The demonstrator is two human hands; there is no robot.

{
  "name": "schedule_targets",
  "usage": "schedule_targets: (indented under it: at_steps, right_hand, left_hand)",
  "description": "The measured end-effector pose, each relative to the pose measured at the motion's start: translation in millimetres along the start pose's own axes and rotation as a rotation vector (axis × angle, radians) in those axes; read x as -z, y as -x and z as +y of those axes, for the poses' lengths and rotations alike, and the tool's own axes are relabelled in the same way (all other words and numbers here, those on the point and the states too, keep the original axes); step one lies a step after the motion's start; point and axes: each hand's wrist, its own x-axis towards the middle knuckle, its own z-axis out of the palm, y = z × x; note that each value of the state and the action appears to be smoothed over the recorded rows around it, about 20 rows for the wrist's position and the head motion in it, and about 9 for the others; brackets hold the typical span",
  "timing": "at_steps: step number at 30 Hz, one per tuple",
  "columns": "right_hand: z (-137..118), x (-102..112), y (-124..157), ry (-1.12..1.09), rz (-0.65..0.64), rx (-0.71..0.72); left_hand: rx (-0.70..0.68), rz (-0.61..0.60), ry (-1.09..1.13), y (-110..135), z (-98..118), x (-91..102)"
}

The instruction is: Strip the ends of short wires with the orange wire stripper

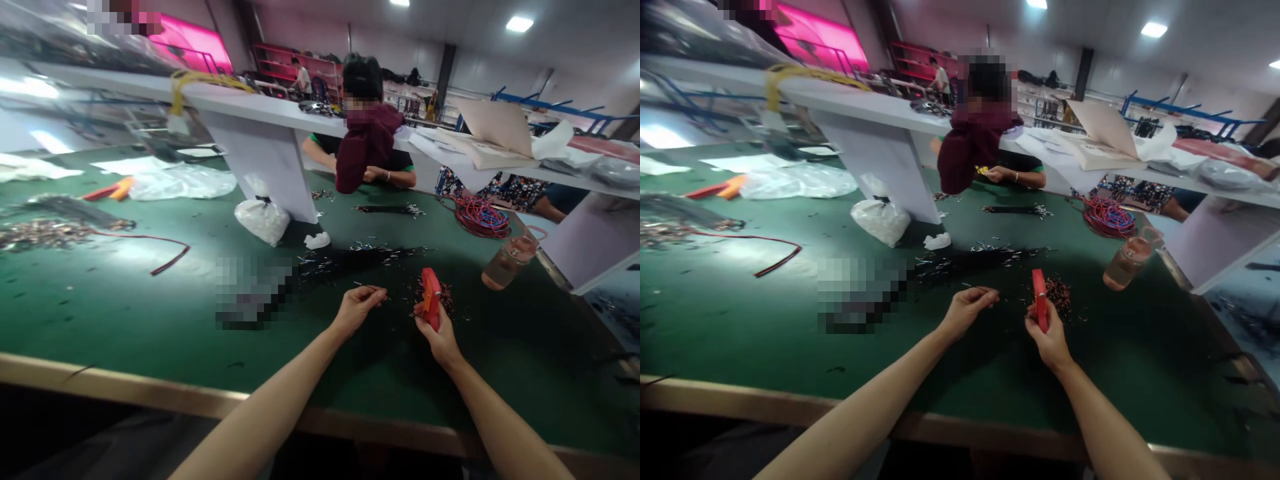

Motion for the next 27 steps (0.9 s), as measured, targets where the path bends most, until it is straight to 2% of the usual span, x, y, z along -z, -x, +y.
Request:
schedule_targets:
  at_steps: [5,11,16,21,25,27]
  right_hand:
    - [0,2,4,0.0,-0.008,-0.002]
    - [-4,-1,15,0.043,-0.225,-0.044]
    - [-10,-3,15,0.129,-0.338,0.05]
    - [-18,-5,13,0.168,-0.367,0.127]
    - [-13,-5,14,0.16,-0.324,0.098]
    - [-8,-4,15,0.148,-0.31,0.078]
  left_hand:
    - [0.048,-0.085,0.062,7,-4,-8.0]
    - [0.091,-0.189,0.112,13,-12,-16.3]
    - [0.075,-0.227,0.273,14,-10,-19.5]
    - [0.093,-0.25,0.307,15,-8,-20.5]
    - [0.146,-0.163,0.316,12,-11,-17.6]
    - [0.189,-0.184,0.328,11,-12,-16.0]
